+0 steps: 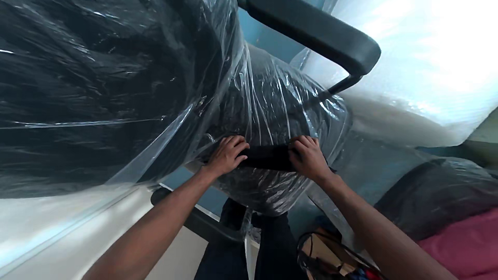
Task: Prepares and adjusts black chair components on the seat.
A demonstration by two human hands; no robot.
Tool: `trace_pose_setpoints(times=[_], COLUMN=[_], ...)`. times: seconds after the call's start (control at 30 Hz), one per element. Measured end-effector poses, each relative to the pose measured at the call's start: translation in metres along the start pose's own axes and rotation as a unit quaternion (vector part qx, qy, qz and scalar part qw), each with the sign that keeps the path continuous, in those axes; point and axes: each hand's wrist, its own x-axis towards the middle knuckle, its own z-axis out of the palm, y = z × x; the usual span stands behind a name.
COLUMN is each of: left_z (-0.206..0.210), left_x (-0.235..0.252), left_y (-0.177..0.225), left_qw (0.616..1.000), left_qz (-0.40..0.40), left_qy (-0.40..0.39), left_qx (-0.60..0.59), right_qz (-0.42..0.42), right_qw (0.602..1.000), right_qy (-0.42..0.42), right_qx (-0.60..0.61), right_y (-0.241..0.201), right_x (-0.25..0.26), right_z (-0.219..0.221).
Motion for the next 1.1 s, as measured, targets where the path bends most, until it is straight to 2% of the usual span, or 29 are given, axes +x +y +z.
trace_pose_setpoints(times=[0.2,0.37,0.47,0.57,0.7,0.8,0.9,1.03,1.1], left_z=[0.006,0.013,0.013,0.013,0.012,0.010,0.002,-0.007,-0.010], left_x=[0.003,0.004,0.000,-0.005,-0.005,0.004,0.017,0.022,0.020], left_y=[0.014,0.019,0.012,0.006,0.010,0.015,0.019,0.022,0.021], left_qw=[1.000,0.999,0.998,0.999,1.000,0.997,0.990,0.987,0.990], left_qz=[0.001,0.001,0.021,0.018,-0.011,-0.058,-0.084,-0.057,-0.043], left_qy=[-0.001,0.012,-0.006,-0.018,0.012,-0.031,-0.103,-0.148,-0.135], left_qx=[0.029,0.048,0.054,0.047,0.012,0.035,0.054,0.039,0.024], right_qz=[0.006,-0.099,-0.123,-0.113,-0.054,0.022,0.046,0.073,0.067], right_qw=[1.000,0.994,0.989,0.991,0.998,0.996,0.986,0.972,0.977], right_qy=[-0.002,0.013,-0.006,-0.024,0.018,-0.059,-0.128,-0.202,-0.189], right_qx=[-0.002,-0.045,-0.078,-0.063,-0.038,-0.069,-0.096,-0.094,-0.069], right_y=[0.002,0.004,0.008,0.011,0.007,0.004,0.001,-0.005,-0.005], right_x=[0.016,0.004,-0.016,-0.027,-0.022,-0.009,-0.001,0.002,-0.003], right_z=[-0.006,0.004,0.013,0.015,0.008,0.001,-0.001,-0.009,-0.010])
